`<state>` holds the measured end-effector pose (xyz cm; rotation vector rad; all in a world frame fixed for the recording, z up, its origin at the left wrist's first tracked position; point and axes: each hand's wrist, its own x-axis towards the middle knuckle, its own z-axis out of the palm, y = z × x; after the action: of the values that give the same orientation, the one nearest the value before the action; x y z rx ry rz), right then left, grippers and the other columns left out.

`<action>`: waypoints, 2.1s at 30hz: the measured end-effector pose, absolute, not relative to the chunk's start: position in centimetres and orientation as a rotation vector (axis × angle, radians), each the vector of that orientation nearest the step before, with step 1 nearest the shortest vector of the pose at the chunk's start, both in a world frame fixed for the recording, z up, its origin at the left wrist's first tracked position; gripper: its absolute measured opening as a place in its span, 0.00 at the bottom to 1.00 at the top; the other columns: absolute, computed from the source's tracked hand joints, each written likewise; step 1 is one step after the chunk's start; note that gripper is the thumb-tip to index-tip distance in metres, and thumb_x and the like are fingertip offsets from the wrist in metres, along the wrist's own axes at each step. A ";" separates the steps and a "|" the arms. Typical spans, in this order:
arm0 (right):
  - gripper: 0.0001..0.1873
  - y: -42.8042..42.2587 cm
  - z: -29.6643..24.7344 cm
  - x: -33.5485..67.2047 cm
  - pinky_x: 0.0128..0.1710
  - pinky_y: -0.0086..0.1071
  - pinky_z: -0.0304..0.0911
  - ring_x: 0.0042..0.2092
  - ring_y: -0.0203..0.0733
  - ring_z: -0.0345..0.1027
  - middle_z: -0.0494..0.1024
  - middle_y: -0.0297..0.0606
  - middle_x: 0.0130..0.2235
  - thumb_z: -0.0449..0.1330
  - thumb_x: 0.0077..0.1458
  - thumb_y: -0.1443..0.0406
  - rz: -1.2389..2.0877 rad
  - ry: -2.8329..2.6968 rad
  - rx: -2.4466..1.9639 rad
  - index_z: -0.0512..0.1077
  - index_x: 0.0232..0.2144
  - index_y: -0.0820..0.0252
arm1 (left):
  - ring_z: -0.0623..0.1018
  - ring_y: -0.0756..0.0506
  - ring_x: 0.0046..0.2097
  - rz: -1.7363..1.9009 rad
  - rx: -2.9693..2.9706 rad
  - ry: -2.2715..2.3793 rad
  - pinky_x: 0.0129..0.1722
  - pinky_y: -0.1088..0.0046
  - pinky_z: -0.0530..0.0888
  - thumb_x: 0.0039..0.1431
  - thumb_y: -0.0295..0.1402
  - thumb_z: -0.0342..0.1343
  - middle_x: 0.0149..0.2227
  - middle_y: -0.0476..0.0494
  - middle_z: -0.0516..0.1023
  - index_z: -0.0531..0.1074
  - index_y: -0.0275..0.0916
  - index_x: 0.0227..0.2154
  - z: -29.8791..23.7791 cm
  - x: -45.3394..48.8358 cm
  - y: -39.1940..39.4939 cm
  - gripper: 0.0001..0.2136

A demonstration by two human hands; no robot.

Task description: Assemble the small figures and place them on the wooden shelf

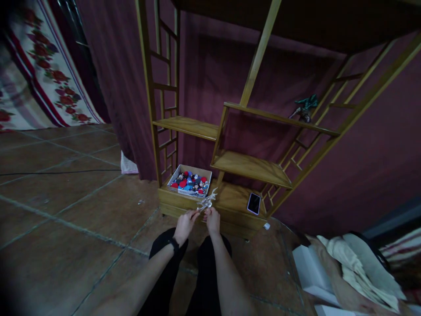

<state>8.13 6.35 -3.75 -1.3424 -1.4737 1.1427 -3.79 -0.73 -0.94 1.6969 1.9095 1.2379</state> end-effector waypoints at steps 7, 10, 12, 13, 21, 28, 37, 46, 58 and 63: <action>0.10 6.3 -3.6 8.1 0.21 0.24 0.65 0.21 0.31 0.66 0.72 0.33 0.24 0.47 0.50 0.63 1.219 -1.373 -1.312 0.66 0.25 0.59 | 0.75 0.45 0.36 1.425 1.358 1.795 0.39 0.71 0.69 0.50 0.32 0.53 0.34 0.43 0.77 0.74 0.40 0.34 -1.5 -4.9 0.4 0.09; 0.10 6.1 -3.6 8.0 0.21 0.24 0.66 0.20 0.30 0.65 0.72 0.33 0.23 0.47 0.49 0.62 1.253 -1.421 -1.281 0.66 0.25 0.60 | 0.76 0.45 0.36 1.461 1.220 1.729 0.38 0.71 0.70 0.47 0.32 0.56 0.34 0.43 0.78 0.75 0.39 0.33 -1.6 -5.0 0.7 0.09; 0.11 6.1 -3.7 8.0 0.21 0.24 0.66 0.20 0.30 0.65 0.72 0.33 0.23 0.48 0.49 0.61 1.296 -1.464 -1.244 0.66 0.26 0.61 | 0.76 0.46 0.33 1.448 1.201 1.700 0.34 0.73 0.71 0.46 0.32 0.56 0.31 0.43 0.78 0.75 0.38 0.33 -1.8 -5.0 0.9 0.10; 0.11 6.2 -3.8 8.0 0.21 0.24 0.66 0.20 0.30 0.65 0.72 0.33 0.23 0.48 0.49 0.60 1.319 -1.484 -1.224 0.66 0.26 0.61 | 0.76 0.47 0.30 1.430 1.210 1.675 0.32 0.74 0.70 0.46 0.33 0.56 0.29 0.43 0.78 0.75 0.37 0.32 -1.9 -5.0 1.0 0.10; 0.12 6.6 -4.9 8.0 0.23 0.27 0.66 0.22 0.33 0.67 0.73 0.33 0.24 0.52 0.46 0.59 1.386 -1.504 -1.150 0.67 0.27 0.62 | 0.70 0.53 0.19 1.384 1.036 1.367 0.20 0.80 0.65 0.42 0.36 0.58 0.19 0.48 0.73 0.72 0.33 0.25 -2.9 -5.1 1.4 0.10; 0.11 7.0 -5.3 7.8 0.23 0.28 0.67 0.22 0.34 0.68 0.73 0.33 0.22 0.52 0.46 0.61 1.406 -1.487 -1.170 0.68 0.28 0.62 | 0.67 0.55 0.17 1.342 0.932 1.277 0.18 0.81 0.63 0.39 0.37 0.61 0.15 0.49 0.70 0.70 0.32 0.20 -2.4 -5.3 1.3 0.12; 0.13 6.6 -4.6 7.7 0.19 0.25 0.65 0.20 0.31 0.66 0.75 0.35 0.24 0.54 0.46 0.57 1.390 -1.539 -1.192 0.70 0.26 0.63 | 0.70 0.54 0.19 1.357 0.836 1.358 0.18 0.82 0.64 0.42 0.39 0.59 0.19 0.47 0.73 0.72 0.32 0.24 -2.3 -5.6 1.3 0.12; 0.12 6.6 -4.5 7.9 0.19 0.26 0.66 0.19 0.32 0.66 0.74 0.34 0.22 0.53 0.46 0.59 1.323 -1.501 -1.236 0.70 0.24 0.62 | 0.74 0.51 0.21 1.426 0.832 1.537 0.19 0.81 0.67 0.49 0.32 0.53 0.19 0.48 0.73 0.71 0.34 0.26 -3.5 -5.9 1.7 0.07; 0.10 6.1 -3.8 8.1 0.18 0.25 0.64 0.19 0.32 0.66 0.72 0.32 0.19 0.52 0.46 0.61 1.260 -1.527 -1.286 0.69 0.21 0.61 | 0.74 0.49 0.30 1.384 1.297 1.811 0.31 0.76 0.67 0.47 0.33 0.55 0.28 0.44 0.77 0.74 0.38 0.30 -2.6 -5.4 0.7 0.07; 0.10 5.7 -3.4 8.1 0.20 0.25 0.65 0.18 0.31 0.65 0.73 0.31 0.21 0.52 0.47 0.61 1.221 -1.645 -1.257 0.70 0.23 0.59 | 0.73 0.49 0.30 1.320 1.318 1.959 0.32 0.76 0.65 0.47 0.33 0.56 0.28 0.45 0.76 0.74 0.39 0.29 -2.5 -5.3 0.6 0.06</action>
<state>8.14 5.74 -3.38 -1.2568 -1.6453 1.2213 -5.30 0.60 -2.51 1.3178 1.9585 1.3201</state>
